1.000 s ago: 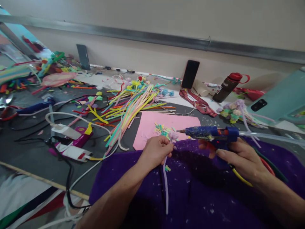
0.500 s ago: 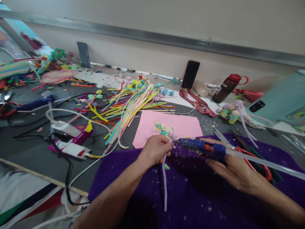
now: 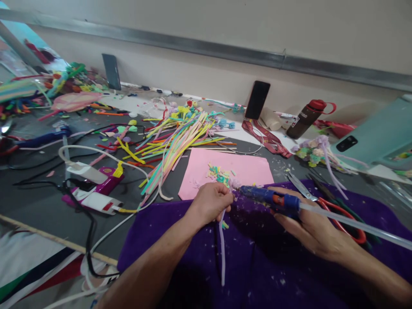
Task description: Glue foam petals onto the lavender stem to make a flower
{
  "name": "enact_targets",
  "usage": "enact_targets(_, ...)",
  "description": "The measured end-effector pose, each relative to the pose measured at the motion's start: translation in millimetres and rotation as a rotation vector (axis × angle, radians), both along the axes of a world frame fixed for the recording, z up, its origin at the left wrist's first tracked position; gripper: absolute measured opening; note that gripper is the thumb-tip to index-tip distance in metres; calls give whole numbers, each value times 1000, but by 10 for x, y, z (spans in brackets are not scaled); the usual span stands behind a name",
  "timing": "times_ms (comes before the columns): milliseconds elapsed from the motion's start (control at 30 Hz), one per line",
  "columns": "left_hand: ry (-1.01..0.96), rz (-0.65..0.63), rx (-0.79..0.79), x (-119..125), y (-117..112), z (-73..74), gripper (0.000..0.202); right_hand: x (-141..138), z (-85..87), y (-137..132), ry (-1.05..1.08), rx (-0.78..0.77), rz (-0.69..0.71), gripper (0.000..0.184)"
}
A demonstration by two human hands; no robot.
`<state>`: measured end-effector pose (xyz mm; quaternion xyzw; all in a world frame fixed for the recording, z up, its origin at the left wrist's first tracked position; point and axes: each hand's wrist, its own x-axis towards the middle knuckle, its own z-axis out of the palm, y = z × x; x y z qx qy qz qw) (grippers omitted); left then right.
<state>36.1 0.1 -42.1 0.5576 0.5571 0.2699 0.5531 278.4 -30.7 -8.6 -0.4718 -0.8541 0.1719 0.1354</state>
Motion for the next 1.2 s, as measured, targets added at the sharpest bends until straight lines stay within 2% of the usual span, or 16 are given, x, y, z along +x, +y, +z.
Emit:
enact_targets(333, -8, -1, 1, 16, -13, 10, 11, 19, -60, 0, 16, 15, 4, 48)
enact_targets(567, 1, -9, 3, 8, -10, 15, 11, -20, 6, -7, -16, -7, 8, 45)
enact_targets(867, 0, 5, 2, 14, -18, 28, 11, -18, -5, -47, -49, 81, 4, 46)
enact_targets(1100, 17, 11, 1, 6, -13, 26, 10, 38, 33, -19, 82, 38, -15, 45)
enact_targets(1200, 11, 13, 1, 7, -14, 43, 11, 70, 22, 40, 222, 23, -101, 26)
